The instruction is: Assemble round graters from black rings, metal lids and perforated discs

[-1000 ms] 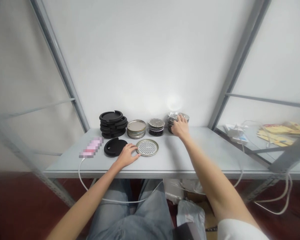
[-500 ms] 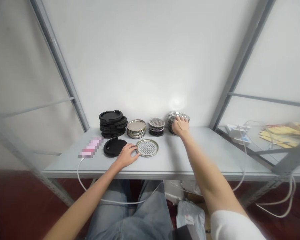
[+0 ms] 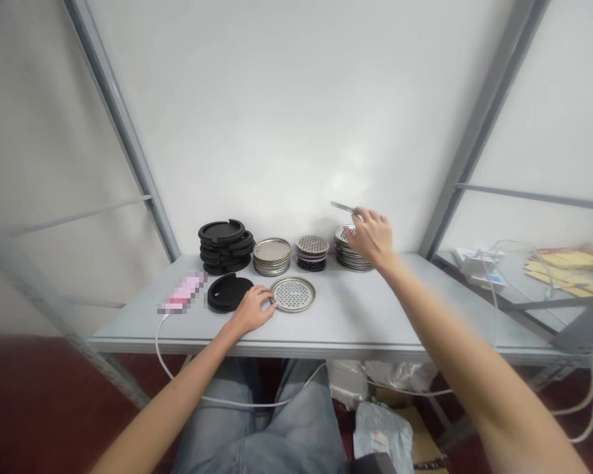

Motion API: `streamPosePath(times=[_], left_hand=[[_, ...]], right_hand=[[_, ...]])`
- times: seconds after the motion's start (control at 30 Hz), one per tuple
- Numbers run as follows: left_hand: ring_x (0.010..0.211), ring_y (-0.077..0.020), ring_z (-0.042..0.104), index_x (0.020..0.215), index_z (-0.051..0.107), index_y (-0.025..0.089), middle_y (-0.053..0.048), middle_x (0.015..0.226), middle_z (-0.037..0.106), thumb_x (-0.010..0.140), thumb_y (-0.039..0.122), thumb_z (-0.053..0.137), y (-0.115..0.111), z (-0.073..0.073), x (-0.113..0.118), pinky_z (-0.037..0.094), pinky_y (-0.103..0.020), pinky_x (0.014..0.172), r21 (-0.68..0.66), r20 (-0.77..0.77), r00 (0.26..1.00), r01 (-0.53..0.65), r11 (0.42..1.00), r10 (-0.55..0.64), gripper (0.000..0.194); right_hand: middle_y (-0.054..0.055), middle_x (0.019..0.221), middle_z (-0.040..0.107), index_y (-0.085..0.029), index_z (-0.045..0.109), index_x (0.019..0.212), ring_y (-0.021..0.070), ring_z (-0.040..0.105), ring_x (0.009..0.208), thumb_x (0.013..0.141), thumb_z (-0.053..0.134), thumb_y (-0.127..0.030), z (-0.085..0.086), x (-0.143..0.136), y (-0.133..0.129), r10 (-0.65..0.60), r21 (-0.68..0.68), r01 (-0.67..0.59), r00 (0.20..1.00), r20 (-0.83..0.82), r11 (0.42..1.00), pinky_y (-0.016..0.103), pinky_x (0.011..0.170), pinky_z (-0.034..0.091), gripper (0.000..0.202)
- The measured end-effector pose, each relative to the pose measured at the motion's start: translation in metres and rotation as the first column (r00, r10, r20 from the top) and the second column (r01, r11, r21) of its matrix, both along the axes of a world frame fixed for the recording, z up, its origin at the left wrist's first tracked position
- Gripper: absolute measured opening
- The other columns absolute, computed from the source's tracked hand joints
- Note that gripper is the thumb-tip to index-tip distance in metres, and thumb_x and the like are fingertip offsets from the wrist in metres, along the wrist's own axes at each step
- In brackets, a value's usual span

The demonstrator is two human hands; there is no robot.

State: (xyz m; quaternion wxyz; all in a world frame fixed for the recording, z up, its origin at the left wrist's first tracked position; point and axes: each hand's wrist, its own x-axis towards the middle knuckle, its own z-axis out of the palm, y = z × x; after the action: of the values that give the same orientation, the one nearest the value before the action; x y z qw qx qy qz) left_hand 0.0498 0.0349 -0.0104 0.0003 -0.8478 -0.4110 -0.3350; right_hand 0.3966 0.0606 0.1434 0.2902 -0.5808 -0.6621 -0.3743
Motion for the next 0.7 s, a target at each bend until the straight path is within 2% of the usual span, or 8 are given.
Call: streamPosePath(times=[0.1, 0.17, 0.27, 0.33, 0.43, 0.57, 0.63, 0.7], left_hand=[[0.108, -0.0259, 0.056, 0.098, 0.070, 0.018, -0.010, 0.105, 0.066, 0.081, 0.031, 0.064, 0.001, 0.000, -0.001, 0.046, -0.042, 0.095, -0.007, 0.012, 1.000, 0.011, 1.000, -0.011, 0.022], [0.108, -0.0259, 0.057, 0.098, 0.070, 0.019, -0.010, 0.105, 0.066, 0.081, 0.031, 0.064, 0.001, 0.000, -0.001, 0.046, -0.043, 0.095, -0.007, 0.018, 1.000, 0.015, 1.000, -0.015, 0.022], [0.108, -0.0261, 0.057, 0.098, 0.070, 0.018, -0.011, 0.106, 0.066, 0.081, 0.031, 0.063, 0.000, 0.001, -0.001, 0.046, -0.043, 0.096, -0.008, 0.018, 1.000, 0.011, 1.000, -0.010, 0.022], [0.107, -0.0264, 0.057, 0.100, 0.069, 0.018, -0.011, 0.106, 0.066, 0.082, 0.032, 0.063, 0.000, 0.002, -0.001, 0.046, -0.043, 0.095, -0.015, 0.013, 1.000, 0.002, 1.000, -0.002, 0.023], [0.106, -0.0270, 0.058, 0.106, 0.065, 0.017, -0.012, 0.107, 0.065, 0.081, 0.032, 0.064, -0.001, 0.003, 0.000, 0.047, -0.043, 0.094, -0.025, 0.010, 1.000, -0.008, 1.000, 0.008, 0.029], [0.114, -0.0291, 0.055, 0.124, 0.054, 0.016, -0.014, 0.118, 0.062, 0.082, 0.034, 0.063, -0.001, 0.003, 0.000, 0.044, -0.045, 0.100, -0.040, 0.033, 0.999, -0.010, 0.999, 0.011, 0.047], [0.117, -0.0301, 0.054, 0.135, 0.042, 0.015, -0.015, 0.124, 0.059, 0.081, 0.038, 0.064, -0.002, 0.003, 0.000, 0.042, -0.047, 0.102, -0.079, 0.068, 0.998, -0.007, 0.997, 0.012, 0.063], [0.119, -0.0302, 0.053, 0.143, 0.029, 0.014, -0.016, 0.128, 0.056, 0.079, 0.042, 0.066, -0.002, 0.003, -0.001, 0.042, -0.047, 0.102, -0.118, 0.119, 0.993, 0.010, 0.993, 0.005, 0.079]], right_hand=[[0.013, 0.127, 0.059, -0.016, 0.067, 0.111, 0.0292, 0.055, 0.109, 0.089, 0.048, -0.029, 0.007, -0.005, -0.023, 0.091, 0.136, -0.079, 0.992, -0.083, 0.988, 0.041, 0.090, 0.042, 0.031], [0.011, 0.122, 0.063, -0.019, 0.069, 0.102, 0.0266, 0.058, 0.106, 0.089, 0.049, -0.027, 0.006, -0.013, -0.038, 0.179, 0.179, -0.149, 0.969, -0.169, 0.973, 0.039, 0.089, 0.044, 0.025], [0.006, 0.110, 0.068, -0.022, 0.071, 0.086, 0.0223, 0.063, 0.096, 0.086, 0.053, -0.025, -0.002, -0.030, -0.052, 0.344, 0.137, -0.317, 0.888, -0.306, 0.939, 0.035, 0.084, 0.047, 0.018], [0.004, 0.100, 0.070, -0.022, 0.070, 0.077, 0.0203, 0.065, 0.088, 0.084, 0.055, -0.025, -0.009, -0.041, -0.056, 0.452, 0.070, -0.467, 0.793, -0.408, 0.882, 0.033, 0.079, 0.049, 0.016], [0.004, 0.087, 0.071, -0.020, 0.069, 0.076, 0.0182, 0.064, 0.076, 0.080, 0.061, -0.029, -0.021, -0.056, -0.057, 0.504, 0.038, -0.619, 0.601, -0.620, 0.785, 0.030, 0.069, 0.050, 0.013], [0.005, 0.086, 0.070, -0.018, 0.069, 0.088, 0.0161, 0.061, 0.069, 0.070, 0.073, -0.035, -0.042, -0.076, -0.051, 0.420, 0.121, -0.639, 0.340, -0.841, 0.760, 0.029, 0.065, 0.049, 0.025], [0.006, 0.089, 0.070, -0.018, 0.068, 0.095, 0.0173, 0.063, 0.074, 0.064, 0.077, -0.035, -0.057, -0.088, -0.044, 0.354, 0.204, -0.626, 0.124, -0.927, 0.753, 0.029, 0.065, 0.050, 0.037], [0.005, 0.081, 0.069, -0.018, 0.066, 0.098, 0.0176, 0.063, 0.070, 0.059, 0.079, -0.031, -0.073, -0.099, -0.034, 0.189, 0.228, -0.593, -0.128, -0.974, 0.772, 0.027, 0.059, 0.049, 0.043]])
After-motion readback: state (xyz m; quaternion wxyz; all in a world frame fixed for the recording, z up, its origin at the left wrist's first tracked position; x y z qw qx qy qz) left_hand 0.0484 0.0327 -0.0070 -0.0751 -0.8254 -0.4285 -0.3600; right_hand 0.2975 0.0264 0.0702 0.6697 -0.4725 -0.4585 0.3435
